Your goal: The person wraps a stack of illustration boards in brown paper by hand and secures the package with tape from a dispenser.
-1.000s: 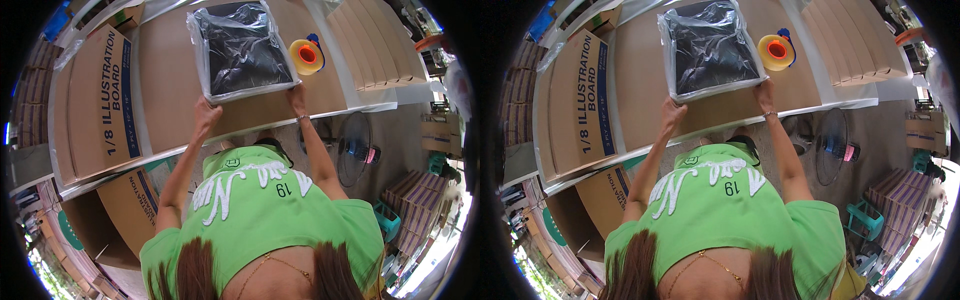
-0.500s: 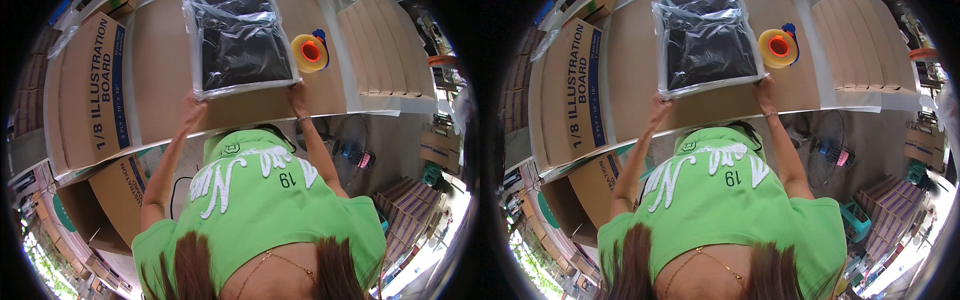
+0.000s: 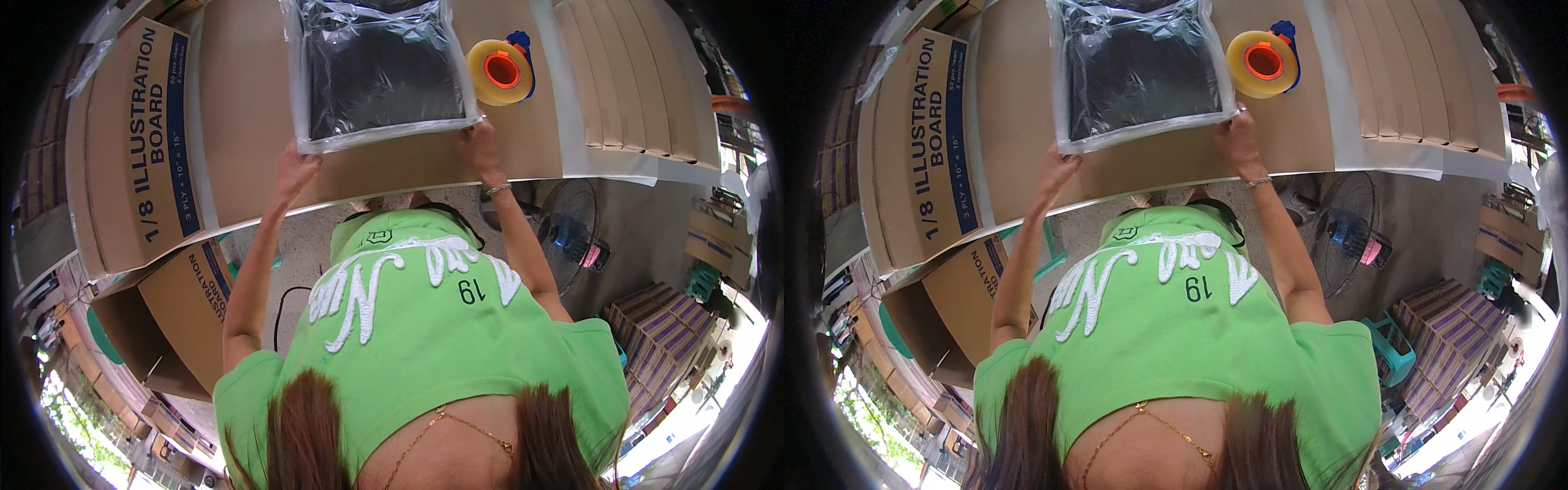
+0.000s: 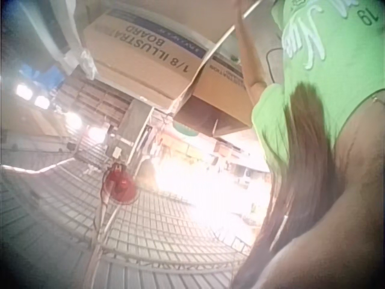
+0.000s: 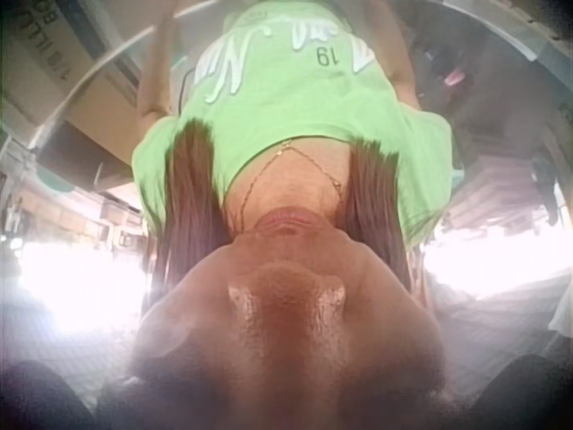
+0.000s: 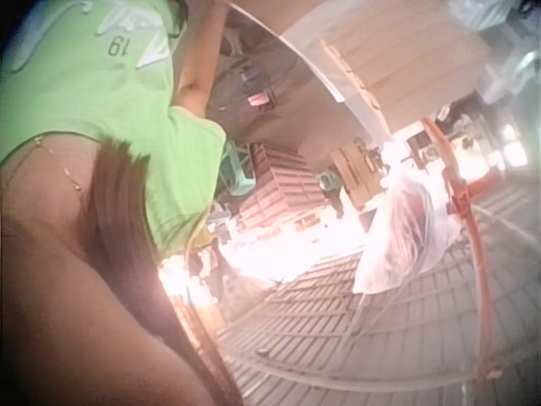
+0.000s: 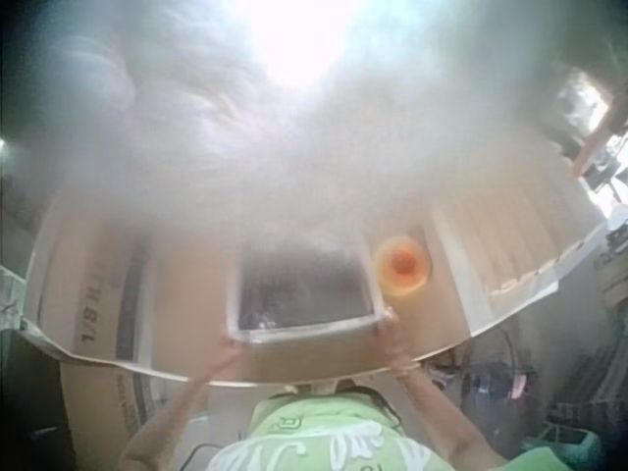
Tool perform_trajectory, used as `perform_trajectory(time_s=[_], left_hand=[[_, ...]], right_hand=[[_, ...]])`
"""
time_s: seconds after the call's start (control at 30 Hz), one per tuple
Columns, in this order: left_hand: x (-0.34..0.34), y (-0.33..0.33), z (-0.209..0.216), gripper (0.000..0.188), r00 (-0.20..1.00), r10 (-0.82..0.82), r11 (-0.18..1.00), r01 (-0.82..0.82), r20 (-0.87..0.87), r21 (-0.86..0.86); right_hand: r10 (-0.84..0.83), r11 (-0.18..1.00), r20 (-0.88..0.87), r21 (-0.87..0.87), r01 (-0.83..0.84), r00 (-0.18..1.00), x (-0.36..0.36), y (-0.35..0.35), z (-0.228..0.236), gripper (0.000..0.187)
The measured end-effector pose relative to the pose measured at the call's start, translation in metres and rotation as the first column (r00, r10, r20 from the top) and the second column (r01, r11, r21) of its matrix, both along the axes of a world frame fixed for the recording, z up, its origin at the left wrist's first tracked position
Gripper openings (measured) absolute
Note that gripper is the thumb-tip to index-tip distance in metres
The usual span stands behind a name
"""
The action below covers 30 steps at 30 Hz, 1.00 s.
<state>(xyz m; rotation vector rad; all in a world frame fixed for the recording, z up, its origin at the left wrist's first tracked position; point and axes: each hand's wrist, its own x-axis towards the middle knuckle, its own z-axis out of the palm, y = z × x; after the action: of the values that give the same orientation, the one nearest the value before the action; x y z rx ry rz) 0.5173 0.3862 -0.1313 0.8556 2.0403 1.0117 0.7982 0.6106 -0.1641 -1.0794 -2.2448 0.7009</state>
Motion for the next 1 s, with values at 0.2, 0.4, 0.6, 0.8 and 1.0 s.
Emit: perform_trajectory(time_s=[0.2, 0.4, 0.6, 0.8, 1.0], left_hand=[[0.029, -0.002, 0.054, 0.025, 0.911, -0.412, 0.864, 0.389, -0.007, -0.319], [0.173, 0.108, 0.038, 0.02, 0.691, -0.722, 0.663, 0.709, -0.046, 0.239], [0.3, 0.217, -0.024, 0.026, 0.497, -0.765, 0.51, 0.856, -0.409, 0.087], [0.337, 0.244, -0.03, 0.037, 0.396, -0.643, 0.505, 0.863, -0.655, 0.026], [0.321, 0.245, -0.011, 0.029, 0.649, -0.648, 0.589, 0.758, -0.398, 0.278]], right_hand=[[-0.334, 0.943, -0.042, -0.012, 0.334, 0.942, 0.05, 0.033, 0.054, 0.031], [-0.453, 0.881, 0.079, -0.112, 0.459, 0.888, 0.044, 0.124, 0.036, 0.072], [-0.364, 0.907, 0.165, -0.162, 0.39, 0.917, 0.024, 0.148, 0.024, 0.073], [-0.316, 0.924, -0.141, -0.27, 0.27, 0.938, 0.071, 0.161, 0.056, 0.049], [-0.21, 0.978, -0.314, -0.081, 0.194, 0.926, 0.122, 0.205, 0.135, 0.046]])
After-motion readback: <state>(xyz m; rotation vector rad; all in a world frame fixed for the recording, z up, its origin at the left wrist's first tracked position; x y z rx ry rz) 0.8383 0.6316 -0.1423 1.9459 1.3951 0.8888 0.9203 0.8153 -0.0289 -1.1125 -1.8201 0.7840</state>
